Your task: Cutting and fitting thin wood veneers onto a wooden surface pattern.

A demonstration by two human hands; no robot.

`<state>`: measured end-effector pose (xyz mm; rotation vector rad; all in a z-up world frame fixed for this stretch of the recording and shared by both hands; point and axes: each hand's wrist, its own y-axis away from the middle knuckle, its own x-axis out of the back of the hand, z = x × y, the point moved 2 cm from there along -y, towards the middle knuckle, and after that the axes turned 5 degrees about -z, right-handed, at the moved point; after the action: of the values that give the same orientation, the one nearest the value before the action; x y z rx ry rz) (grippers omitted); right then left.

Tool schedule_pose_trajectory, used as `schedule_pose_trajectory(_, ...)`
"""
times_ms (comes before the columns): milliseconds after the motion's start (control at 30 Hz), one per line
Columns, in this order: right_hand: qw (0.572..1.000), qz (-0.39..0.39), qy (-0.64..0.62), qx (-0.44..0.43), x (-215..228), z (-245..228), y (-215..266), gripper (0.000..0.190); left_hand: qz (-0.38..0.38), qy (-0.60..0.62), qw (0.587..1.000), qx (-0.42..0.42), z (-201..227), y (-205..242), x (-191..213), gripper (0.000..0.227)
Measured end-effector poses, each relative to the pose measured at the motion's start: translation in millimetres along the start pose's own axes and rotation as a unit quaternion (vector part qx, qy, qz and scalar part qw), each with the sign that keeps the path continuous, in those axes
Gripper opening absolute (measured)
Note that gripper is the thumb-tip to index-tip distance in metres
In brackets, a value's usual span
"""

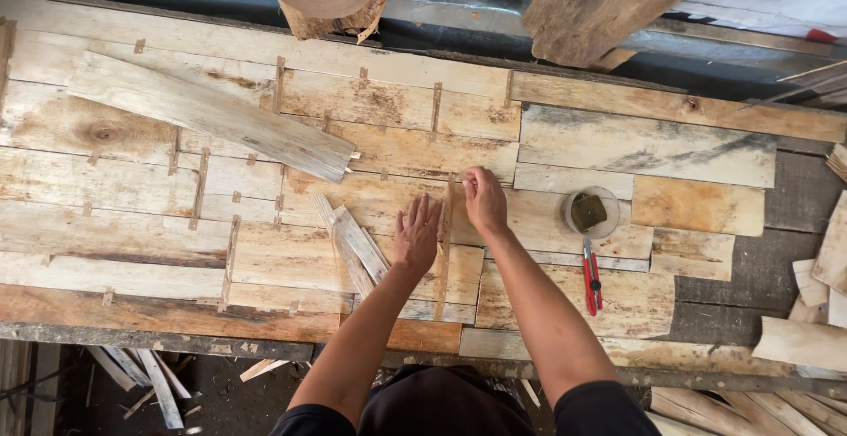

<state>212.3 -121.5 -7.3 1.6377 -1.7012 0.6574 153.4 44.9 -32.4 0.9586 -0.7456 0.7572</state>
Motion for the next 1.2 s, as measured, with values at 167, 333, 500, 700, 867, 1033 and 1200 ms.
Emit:
schedule_pose_trajectory(167,0.989,0.024,0.109,0.093,9,3,50,0.038,0.025,0.027,0.999,-0.005,-3,3,-7,0.063)
schedule_pose_trajectory(333,0.977,-0.023,0.206,0.045,-4,21,64,0.066,0.034,0.068,0.997,-0.008,-1,8,2,0.056)
schedule_pose_trajectory(500,0.977,-0.064,0.204,-0.021,-12,26,62,0.084,0.039,0.065,0.997,-0.004,-2,2,-4,0.052)
schedule_pose_trajectory(700,0.982,-0.043,0.181,-0.023,-23,37,61,0.09,0.042,0.082,0.996,-0.002,-1,6,-1,0.053)
schedule_pose_trajectory(867,0.984,-0.042,0.171,-0.024,-26,38,61,0.092,0.046,0.082,0.996,-0.003,-2,7,-1,0.052)
schedule_pose_trajectory(1033,0.985,-0.041,0.165,-0.036,-28,38,59,0.09,0.052,0.079,0.996,-0.005,-3,5,-4,0.052)
schedule_pose_trajectory(1200,0.987,-0.032,0.153,-0.028,-29,38,60,0.089,0.058,0.091,0.994,-0.007,-2,7,-3,0.052)
